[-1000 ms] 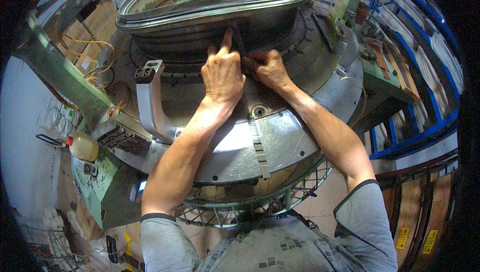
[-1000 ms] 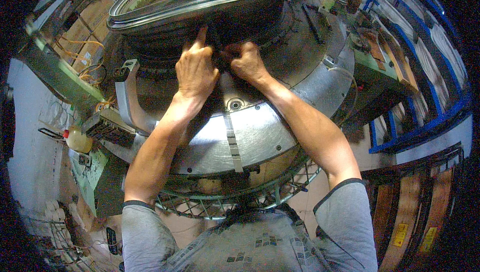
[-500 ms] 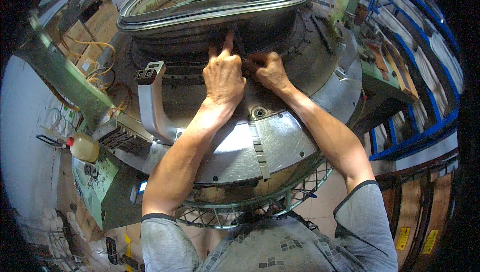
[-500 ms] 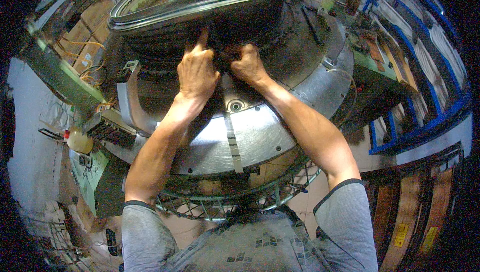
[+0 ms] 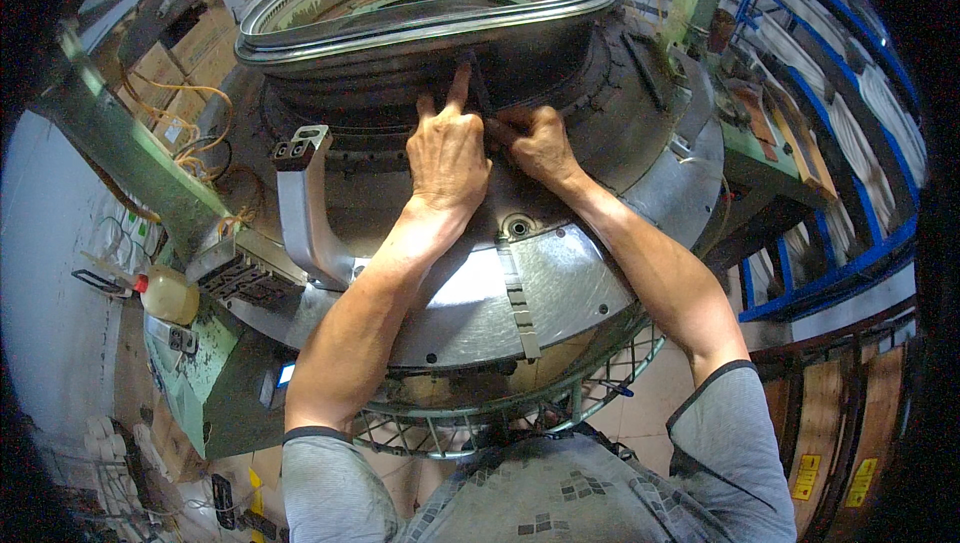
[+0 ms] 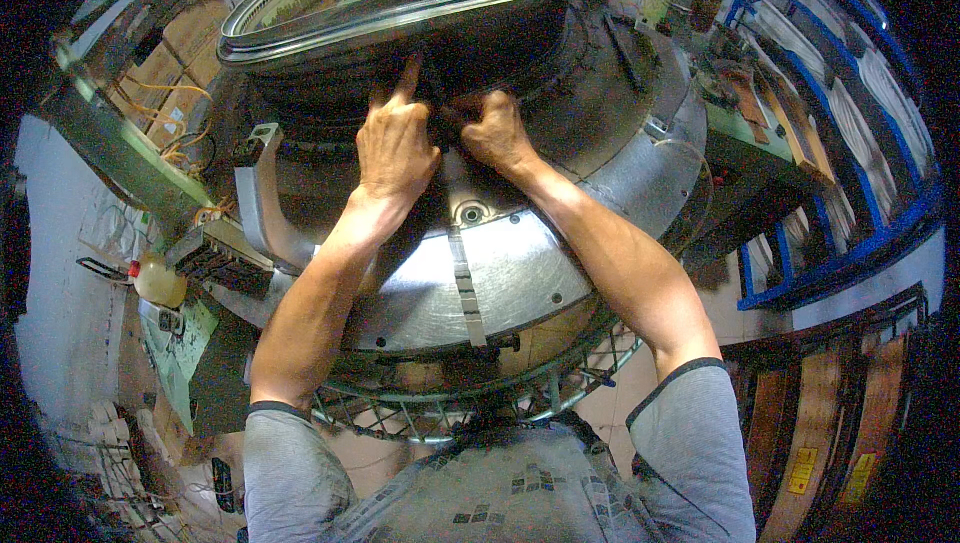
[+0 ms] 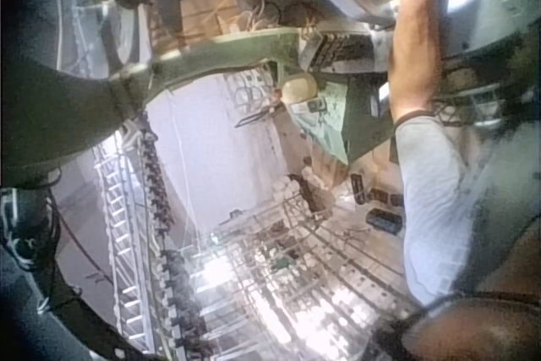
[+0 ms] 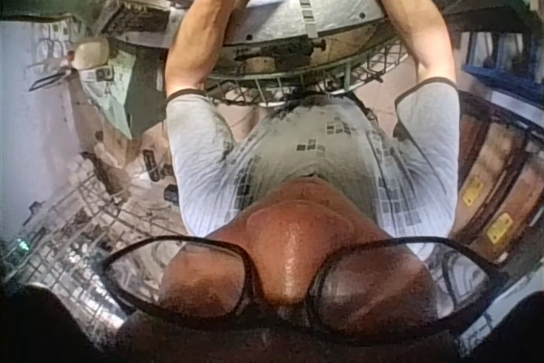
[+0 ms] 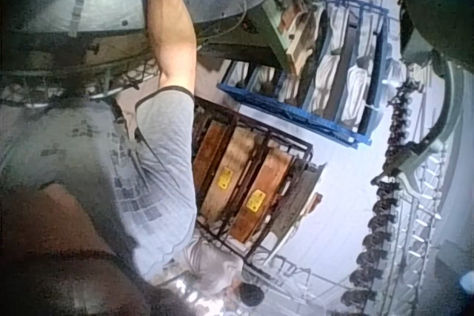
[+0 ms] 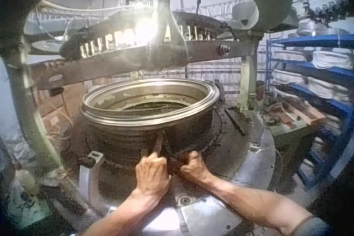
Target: The person repeatedly inserts small metal clips into slots on a large circular metal assembly. They retrieve clips from a nearby wooden tray and continue placing them around the rim of the assembly.
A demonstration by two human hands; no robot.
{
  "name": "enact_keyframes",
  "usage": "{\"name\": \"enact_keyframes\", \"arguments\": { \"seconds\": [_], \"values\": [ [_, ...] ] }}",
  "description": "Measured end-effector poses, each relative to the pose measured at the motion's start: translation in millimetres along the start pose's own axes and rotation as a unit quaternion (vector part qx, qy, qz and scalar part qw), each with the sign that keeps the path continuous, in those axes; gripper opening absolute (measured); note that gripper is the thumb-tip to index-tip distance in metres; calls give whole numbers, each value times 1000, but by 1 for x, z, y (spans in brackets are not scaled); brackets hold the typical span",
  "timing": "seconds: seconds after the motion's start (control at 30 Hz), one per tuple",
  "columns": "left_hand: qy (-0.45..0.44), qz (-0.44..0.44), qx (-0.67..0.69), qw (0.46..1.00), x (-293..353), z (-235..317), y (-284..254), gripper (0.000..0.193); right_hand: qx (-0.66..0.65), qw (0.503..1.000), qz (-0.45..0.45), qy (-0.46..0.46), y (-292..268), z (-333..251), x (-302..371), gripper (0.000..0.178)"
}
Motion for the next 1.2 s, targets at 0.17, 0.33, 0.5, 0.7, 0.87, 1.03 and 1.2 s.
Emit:
{"name": "enact_keyframes", "arguments": {
  "seconds": [0.17, 0.33, 0.5, 0.7, 0.87, 1.03, 1.2],
  "values": [
    [11, 10, -3, 1000, 0, 1, -1, 25, -4, 1000, -4, 11, 0, 1, 0, 21],
    [21, 17, -19, 999, 0, 3, -3, 26, 17, 999, -6, 27, 0, 4, 0, 24],
    [20, 0, -20, 1000, -1, 1, 1, 28, 15, 999, -13, 50, 1, 9, 0, 25],
    [31, 11, -32, 999, -1, 3, 0, 31, 13, 999, -8, 35, 1, 5, -1, 24],
    [36, 2, -35, 999, -1, 3, 0, 28, 31, 999, -2, 34, -1, 1, 0, 24],
    [45, 3, -50, 998, -2, 4, -2, 28, 43, 997, -1, 61, -1, 2, 0, 25],
    [41, -14, -52, 998, -2, 1, 3, 30, 29, 999, 0, 43, -2, 2, 0, 25]
  ]
}}
Point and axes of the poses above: each hand's wrist, its own x-axis away from the middle knuckle, its own y-axis out of the palm, z = x × y, the point moved 10 cm from there along -x, towards the middle knuckle, and after that the axes turned 2 degrees about y, right-handed, at the moved point
